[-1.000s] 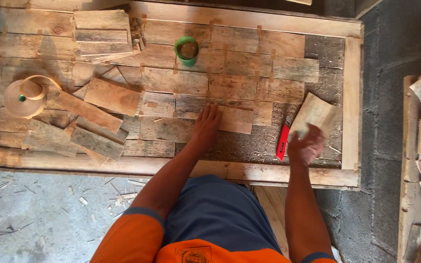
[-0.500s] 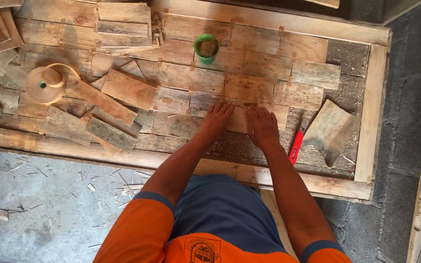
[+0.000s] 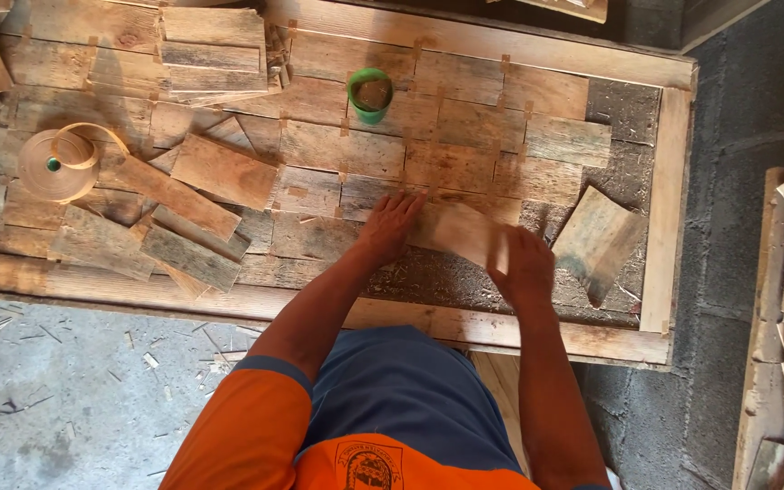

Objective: Applying glue and trimming wood veneer pieces onto a wooden surface.

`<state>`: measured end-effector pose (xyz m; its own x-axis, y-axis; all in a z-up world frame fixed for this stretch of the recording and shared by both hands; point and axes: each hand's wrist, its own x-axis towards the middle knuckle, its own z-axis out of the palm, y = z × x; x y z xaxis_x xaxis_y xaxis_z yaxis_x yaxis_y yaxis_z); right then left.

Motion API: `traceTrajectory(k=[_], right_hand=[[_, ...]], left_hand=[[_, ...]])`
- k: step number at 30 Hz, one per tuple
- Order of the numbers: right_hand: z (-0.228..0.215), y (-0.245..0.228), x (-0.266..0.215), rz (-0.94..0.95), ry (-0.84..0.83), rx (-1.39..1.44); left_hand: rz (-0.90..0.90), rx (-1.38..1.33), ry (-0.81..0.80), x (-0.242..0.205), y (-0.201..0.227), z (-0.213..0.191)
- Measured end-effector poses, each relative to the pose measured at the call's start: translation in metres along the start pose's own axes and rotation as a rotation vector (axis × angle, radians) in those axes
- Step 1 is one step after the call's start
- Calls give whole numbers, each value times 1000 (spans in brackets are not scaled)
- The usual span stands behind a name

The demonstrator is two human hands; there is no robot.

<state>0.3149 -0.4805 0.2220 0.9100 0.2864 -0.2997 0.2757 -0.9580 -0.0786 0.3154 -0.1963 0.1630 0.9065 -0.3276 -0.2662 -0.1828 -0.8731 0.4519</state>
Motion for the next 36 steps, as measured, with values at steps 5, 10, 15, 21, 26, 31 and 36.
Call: traceTrajectory(k=[5, 10, 15, 21, 26, 31, 36], right_hand=[[6, 51, -56, 292, 54, 141], [27, 78, -92, 447, 197, 195], [30, 68, -96, 577, 205, 321], [40, 60, -88, 477, 339, 365], [36, 66, -80, 545, 346, 406], [33, 72, -76, 734, 216, 458], [53, 101, -65, 848, 169, 461]], left_hand=[[74, 25, 66, 15, -6, 27], [99, 55, 149, 13, 7, 17], [151, 64, 389, 10, 5, 34], [151, -183, 547, -16, 17, -1], [-281, -651, 723, -42, -30, 17], [-827, -1350, 1044, -87, -119, 23], [-1213, -1355, 1310, -116, -177, 0]])
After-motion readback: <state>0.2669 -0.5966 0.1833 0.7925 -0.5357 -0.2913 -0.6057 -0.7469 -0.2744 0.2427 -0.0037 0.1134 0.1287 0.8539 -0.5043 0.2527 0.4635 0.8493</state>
